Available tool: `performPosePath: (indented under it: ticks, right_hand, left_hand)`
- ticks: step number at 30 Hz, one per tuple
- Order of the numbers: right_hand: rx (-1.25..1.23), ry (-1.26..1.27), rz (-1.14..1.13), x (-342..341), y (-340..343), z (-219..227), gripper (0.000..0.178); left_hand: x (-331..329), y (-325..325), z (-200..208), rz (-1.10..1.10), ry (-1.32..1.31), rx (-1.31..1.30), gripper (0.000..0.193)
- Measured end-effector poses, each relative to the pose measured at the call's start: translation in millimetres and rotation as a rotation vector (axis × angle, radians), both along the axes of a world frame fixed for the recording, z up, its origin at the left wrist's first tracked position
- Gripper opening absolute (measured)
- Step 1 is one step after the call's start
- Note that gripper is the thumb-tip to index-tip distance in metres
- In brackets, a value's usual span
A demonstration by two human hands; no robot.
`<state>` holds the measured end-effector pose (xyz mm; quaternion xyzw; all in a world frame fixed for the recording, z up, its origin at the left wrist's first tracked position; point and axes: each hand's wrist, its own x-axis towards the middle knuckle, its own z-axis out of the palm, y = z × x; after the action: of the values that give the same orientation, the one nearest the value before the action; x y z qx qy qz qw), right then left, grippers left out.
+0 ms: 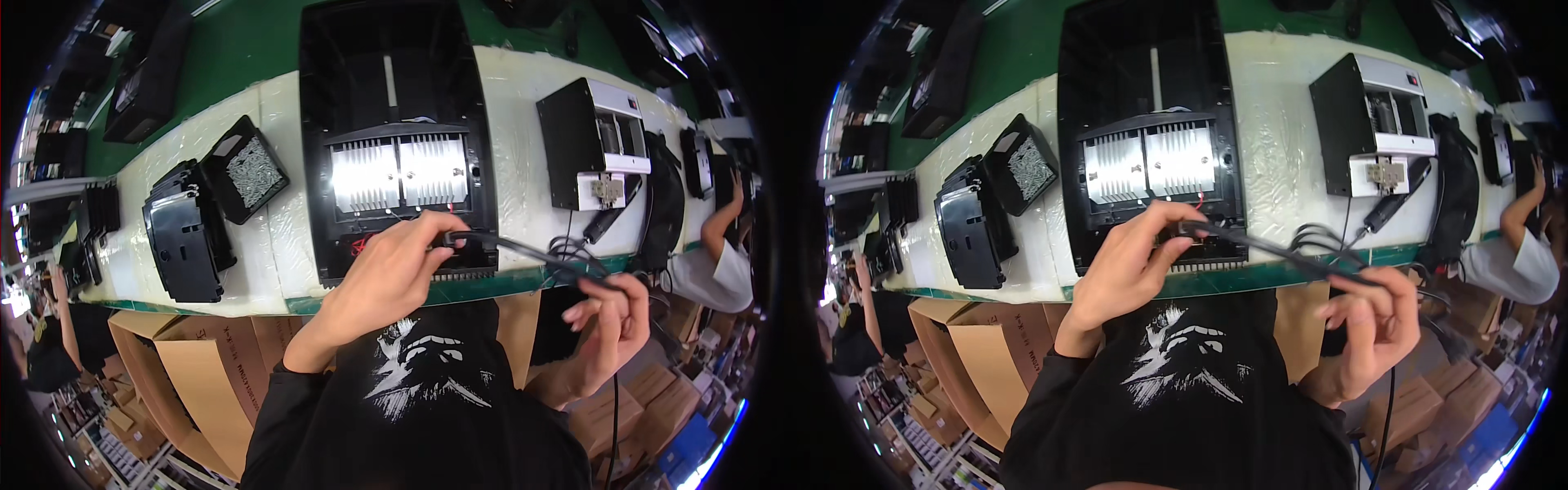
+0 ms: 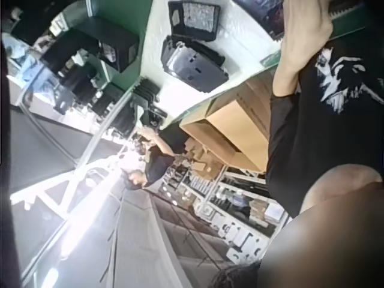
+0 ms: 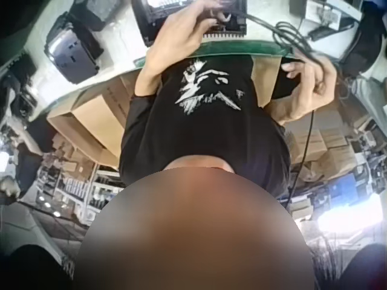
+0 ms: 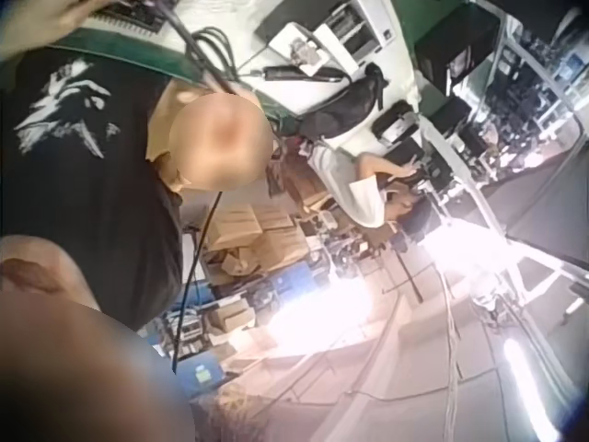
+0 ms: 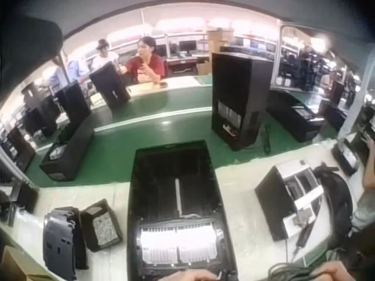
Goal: Assembling an electronic device by connecting wires, fitting plastic casing components, and using an electric screwdriver.
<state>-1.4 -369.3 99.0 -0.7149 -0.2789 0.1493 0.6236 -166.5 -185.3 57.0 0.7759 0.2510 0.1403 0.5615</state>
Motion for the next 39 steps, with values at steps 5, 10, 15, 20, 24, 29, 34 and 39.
performPosePath:
  ticks: [5,10,15,20,24,29,34,39]
  right_hand:
    - [0.105,0.495,0.319,-3,6,-8,0.031]
    - [0.107,0.888,0.365,-9,3,-10,0.02]
    - [0.332,1.494,0.566,-36,-34,-14,0.017]
    - [0.189,1.473,0.239,-35,-62,-59,0.012]
    - [-0.462,0.853,0.067,-3,-65,-61,0.017]
    - [-0.45,-0.35,-0.035,-3,-32,-48,0.044]
    - [-0.351,-0.496,0.344,-2,41,-42,0.022]
    - [-0.598,0.262,0.552,13,48,-45,0.011]
  left_hand:
    - [-9,-1,-8,-0.063,-0.033,0.078,0.019]
    - [-12,-2,-14,-0.06,-0.074,0.114,0.029]
    - [-3,-2,-1,-0.069,-0.021,0.024,0.024]
    - [4,-3,3,-0.087,-0.006,0.01,0.031]
    - [16,-5,7,-0.116,-0.028,0.076,0.03]
    - [22,-11,0,-0.186,-0.088,0.312,0.023]
    - [23,-5,-1,-0.224,-0.05,0.352,0.026]
    - [21,-3,-4,-0.14,-0.112,0.308,0.024]
